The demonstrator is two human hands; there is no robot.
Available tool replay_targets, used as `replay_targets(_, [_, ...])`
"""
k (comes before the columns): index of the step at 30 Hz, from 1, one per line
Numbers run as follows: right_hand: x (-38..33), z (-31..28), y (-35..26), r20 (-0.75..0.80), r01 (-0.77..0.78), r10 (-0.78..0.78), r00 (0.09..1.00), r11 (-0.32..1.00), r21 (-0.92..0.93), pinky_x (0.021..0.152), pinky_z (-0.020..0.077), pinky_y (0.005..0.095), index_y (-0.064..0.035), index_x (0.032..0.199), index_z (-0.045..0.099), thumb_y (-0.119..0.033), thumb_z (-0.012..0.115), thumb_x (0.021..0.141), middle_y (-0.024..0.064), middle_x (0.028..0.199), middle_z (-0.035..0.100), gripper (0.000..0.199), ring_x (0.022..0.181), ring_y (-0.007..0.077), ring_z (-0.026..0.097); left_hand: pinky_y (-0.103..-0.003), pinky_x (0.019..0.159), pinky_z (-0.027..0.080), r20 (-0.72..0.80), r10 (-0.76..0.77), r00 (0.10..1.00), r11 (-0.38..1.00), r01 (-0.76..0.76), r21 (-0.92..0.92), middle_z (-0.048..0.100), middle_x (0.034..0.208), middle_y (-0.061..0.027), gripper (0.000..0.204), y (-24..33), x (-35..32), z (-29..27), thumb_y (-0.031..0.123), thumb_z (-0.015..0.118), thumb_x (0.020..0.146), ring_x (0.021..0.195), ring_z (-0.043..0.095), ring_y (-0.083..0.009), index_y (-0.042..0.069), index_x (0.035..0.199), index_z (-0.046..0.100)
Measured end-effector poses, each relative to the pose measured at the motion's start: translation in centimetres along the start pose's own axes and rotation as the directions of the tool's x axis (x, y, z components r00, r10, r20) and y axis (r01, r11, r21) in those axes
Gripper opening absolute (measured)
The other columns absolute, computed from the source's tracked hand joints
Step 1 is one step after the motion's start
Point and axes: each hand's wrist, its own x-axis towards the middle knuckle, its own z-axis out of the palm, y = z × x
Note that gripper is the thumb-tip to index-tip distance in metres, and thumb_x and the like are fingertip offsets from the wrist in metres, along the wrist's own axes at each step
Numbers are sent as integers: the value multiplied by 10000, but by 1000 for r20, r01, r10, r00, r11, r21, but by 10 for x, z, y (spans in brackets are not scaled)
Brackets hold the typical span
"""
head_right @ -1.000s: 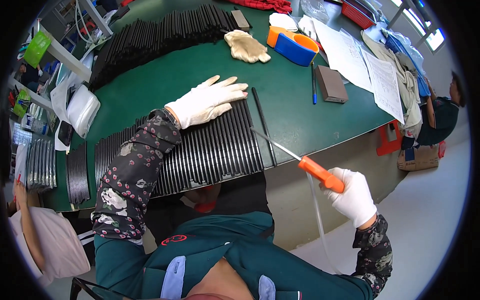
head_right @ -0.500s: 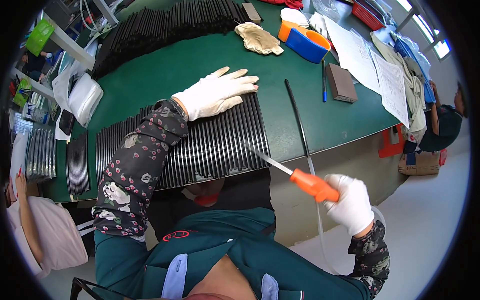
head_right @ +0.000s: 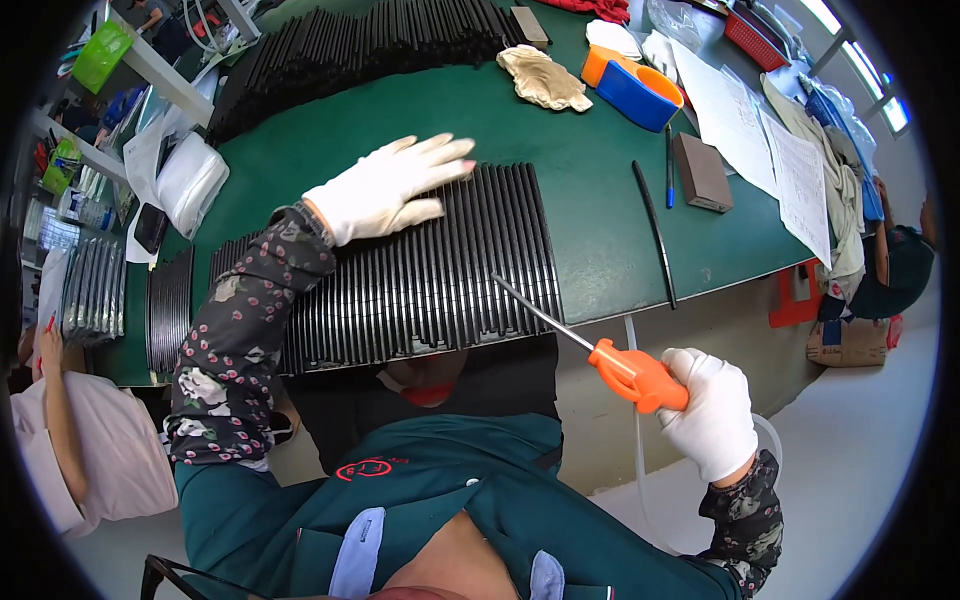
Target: Cleaning and organizing black industrial components on a workbench.
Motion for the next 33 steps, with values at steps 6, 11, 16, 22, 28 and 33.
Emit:
replay_targets(6, [17, 0, -4, -31, -22, 23, 999, 1000, 20, 652, 511, 393, -75, 835, 639, -86, 672, 670, 141, 755, 625, 169, 716, 361, 617, -484, 1162, 189, -23, -81, 996, 996, 81, 26, 314, 1516, -92, 519, -9, -28, 14, 337, 448, 966, 1422, 250, -279, 101, 1423, 378])
replay_targets(11, [16, 2, -10, 24, 54, -54, 998, 999, -1, 659, 511, 394, -76, 852, 640, -84, 676, 661, 138, 759, 622, 195, 721, 359, 617, -490, 1159, 188, -6, -93, 996, 995, 93, 42, 320, 1515, -82, 509, -6, -26, 12, 313, 455, 967, 1424, 248, -271, 103, 1424, 378])
replay_targets(16, [17, 3, -16, 60, 99, -98, 993, 995, -25, 669, 511, 398, -81, 862, 637, -101, 685, 646, 125, 763, 625, 223, 729, 345, 620, -497, 1155, 190, -34, -97, 995, 993, 99, 62, 328, 1511, -76, 497, -5, -24, 14, 288, 457, 971, 1423, 253, -267, 130, 1434, 371])
replay_targets(22, [20, 7, -26, 75, 168, -165, 983, 985, -38, 676, 508, 408, -82, 867, 625, -103, 676, 642, 123, 776, 620, 231, 742, 342, 620, -487, 1158, 191, -35, -97, 995, 992, 100, 72, 338, 1508, -54, 490, -7, -22, 18, 286, 453, 977, 1421, 261, -250, 137, 1436, 370])
replay_targets(28, [30, 4, -31, -14, 163, -166, 986, 978, -129, 675, 506, 410, -64, 877, 627, -84, 668, 674, 120, 781, 625, 208, 746, 342, 621, -468, 1162, 186, -126, -117, 985, 984, 97, -149, 410, 1467, -63, 465, -20, -24, 27, 270, 435, 993, 1408, 294, -243, 129, 1432, 376])
replay_targets(33, [44, 2, -27, -75, 98, -108, 991, 986, -132, 681, 509, 401, -70, 898, 624, -98, 672, 664, 117, 797, 628, 241, 747, 332, 626, -463, 1167, 168, -119, -107, 987, 988, 93, -124, 411, 1468, -52, 452, -25, -26, 27, 262, 411, 1000, 1411, 290, -242, 131, 1431, 383])
